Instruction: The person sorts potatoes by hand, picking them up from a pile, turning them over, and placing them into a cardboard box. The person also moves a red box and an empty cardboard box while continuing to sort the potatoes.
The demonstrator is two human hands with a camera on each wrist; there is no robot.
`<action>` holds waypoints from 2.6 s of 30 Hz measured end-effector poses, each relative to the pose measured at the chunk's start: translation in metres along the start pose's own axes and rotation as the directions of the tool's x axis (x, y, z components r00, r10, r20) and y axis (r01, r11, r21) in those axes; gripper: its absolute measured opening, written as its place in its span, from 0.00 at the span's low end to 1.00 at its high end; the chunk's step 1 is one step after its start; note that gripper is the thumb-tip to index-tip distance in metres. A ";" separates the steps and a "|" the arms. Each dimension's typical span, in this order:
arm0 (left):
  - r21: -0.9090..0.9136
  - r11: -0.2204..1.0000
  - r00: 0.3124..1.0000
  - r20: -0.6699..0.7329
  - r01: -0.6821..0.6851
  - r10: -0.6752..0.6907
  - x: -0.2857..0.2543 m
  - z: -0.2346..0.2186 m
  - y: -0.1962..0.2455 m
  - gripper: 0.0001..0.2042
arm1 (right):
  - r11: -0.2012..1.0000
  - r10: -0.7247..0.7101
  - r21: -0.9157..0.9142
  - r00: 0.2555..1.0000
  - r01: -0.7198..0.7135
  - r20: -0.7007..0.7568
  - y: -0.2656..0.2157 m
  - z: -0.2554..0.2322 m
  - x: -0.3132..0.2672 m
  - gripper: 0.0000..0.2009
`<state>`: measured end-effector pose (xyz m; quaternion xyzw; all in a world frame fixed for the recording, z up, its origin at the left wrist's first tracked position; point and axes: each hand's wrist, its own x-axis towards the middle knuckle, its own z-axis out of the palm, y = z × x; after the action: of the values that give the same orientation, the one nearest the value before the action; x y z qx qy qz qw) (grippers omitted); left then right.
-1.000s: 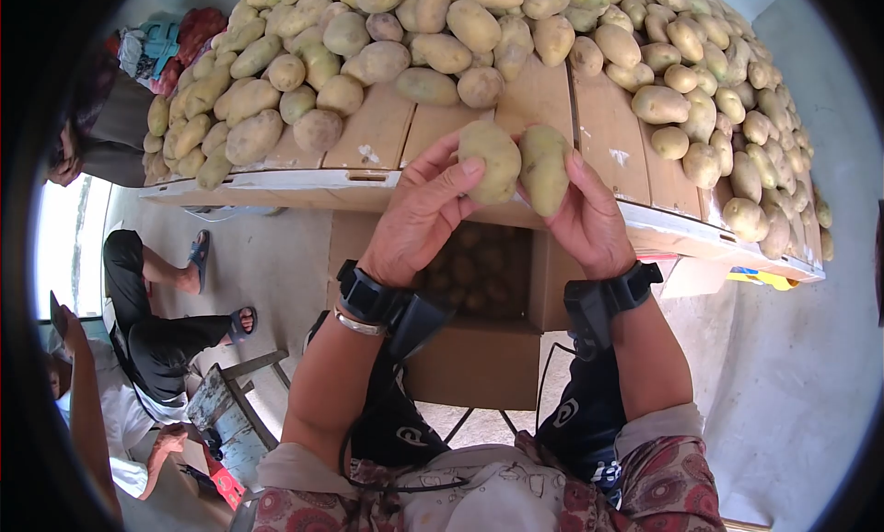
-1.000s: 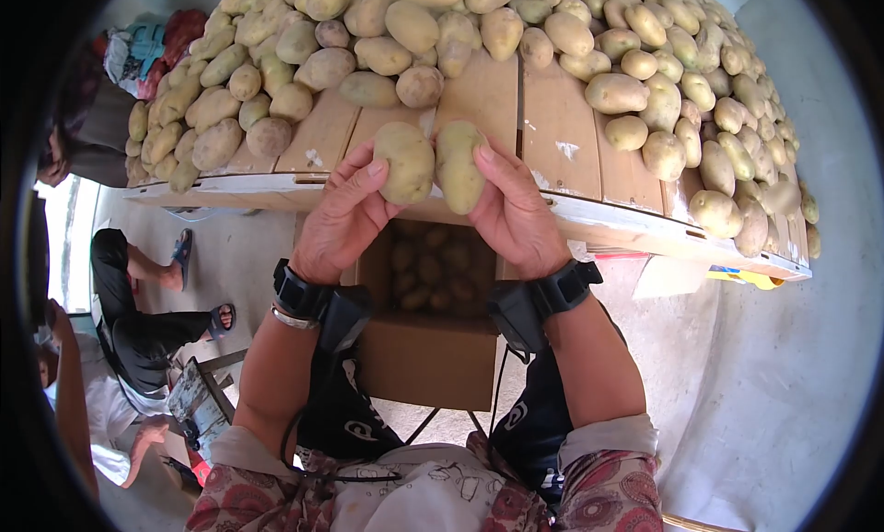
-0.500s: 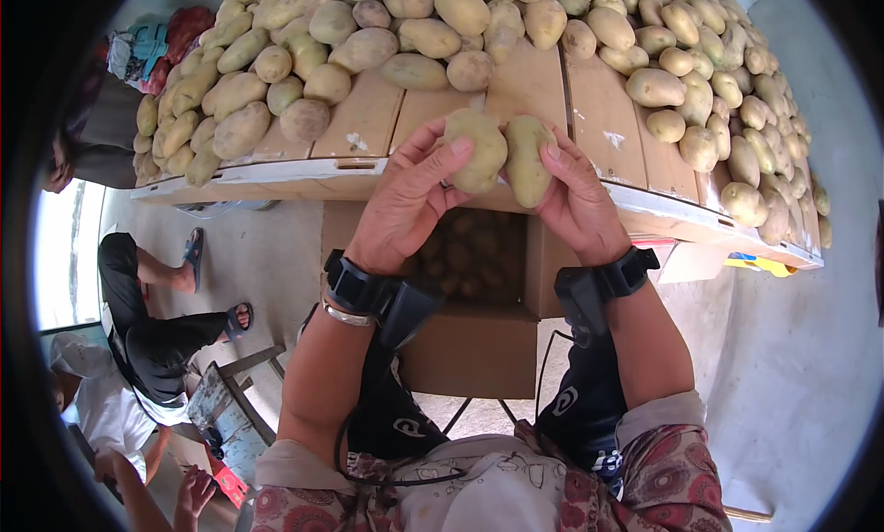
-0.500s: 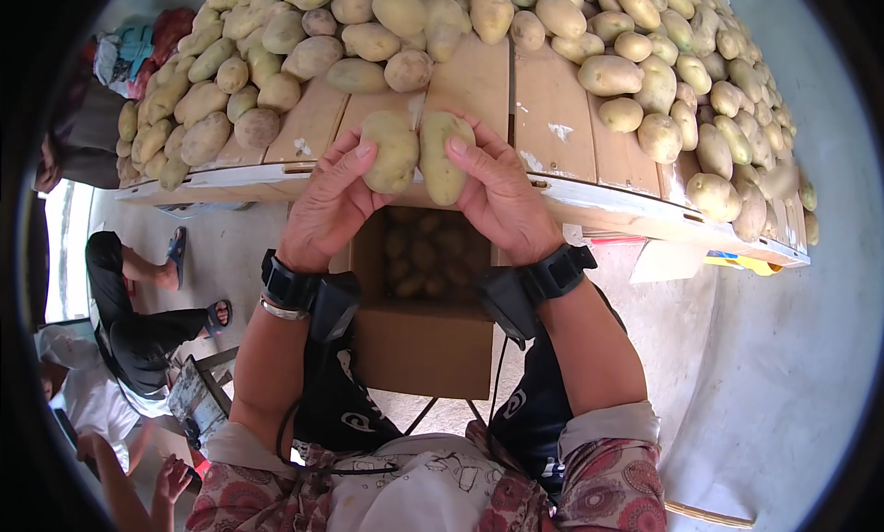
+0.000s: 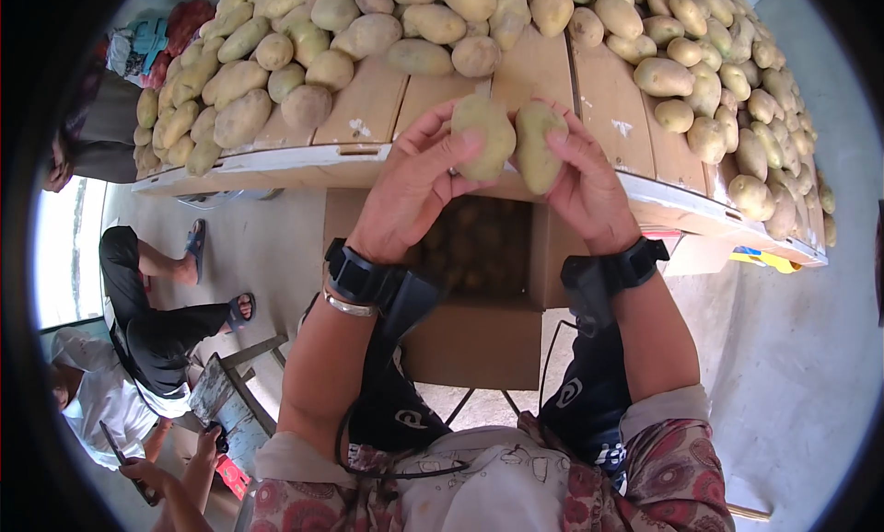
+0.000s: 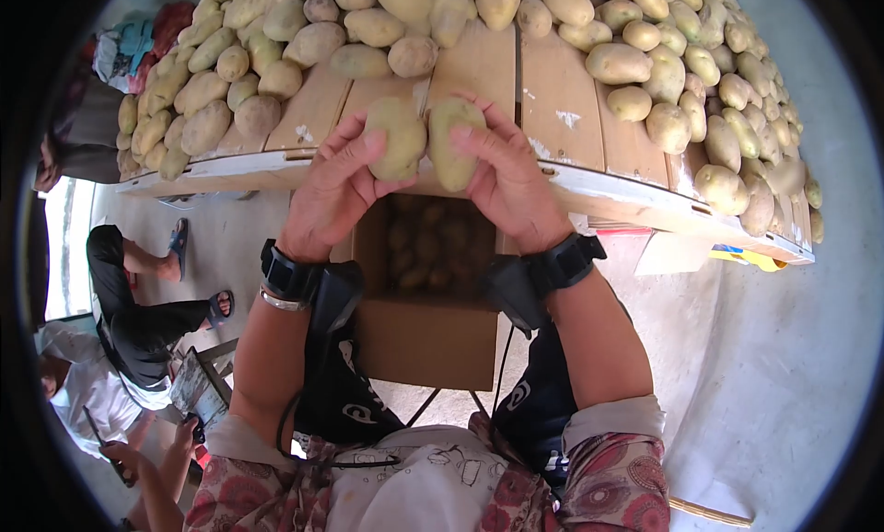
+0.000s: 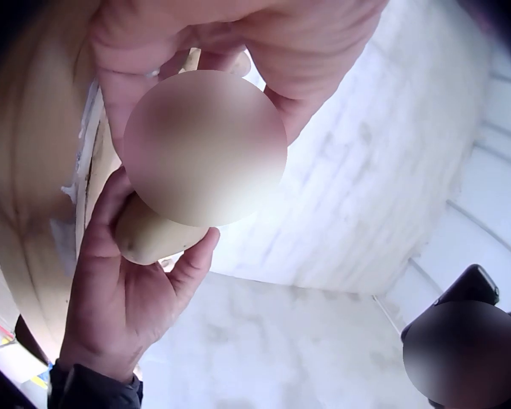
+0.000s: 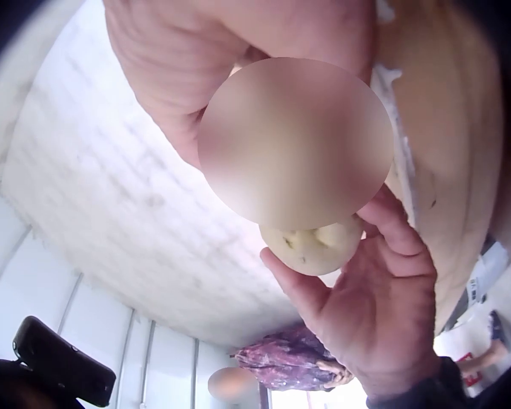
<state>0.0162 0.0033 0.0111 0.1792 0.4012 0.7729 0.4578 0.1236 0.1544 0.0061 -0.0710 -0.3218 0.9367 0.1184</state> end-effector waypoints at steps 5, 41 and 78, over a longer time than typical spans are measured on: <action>-0.096 0.994 0.996 -0.076 0.047 -0.054 0.001 0.004 0.004 0.18 | 0.967 0.019 0.256 0.999 -0.009 -0.037 -0.005 -0.007 0.003 0.15; -0.225 0.971 0.987 -0.124 0.075 -0.104 0.004 -0.010 0.004 0.22 | 0.962 0.022 0.268 0.994 -0.052 0.111 -0.018 -0.023 0.005 0.19; -0.187 0.980 0.992 0.090 -0.073 0.091 0.000 0.007 0.007 0.30 | 0.943 -0.010 0.334 1.000 0.005 0.012 -0.028 -0.025 0.003 0.25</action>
<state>0.0163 0.0044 0.0211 0.1906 0.2975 0.8151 0.4592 0.1309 0.1912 0.0038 -0.0422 -0.1597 0.9776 0.1301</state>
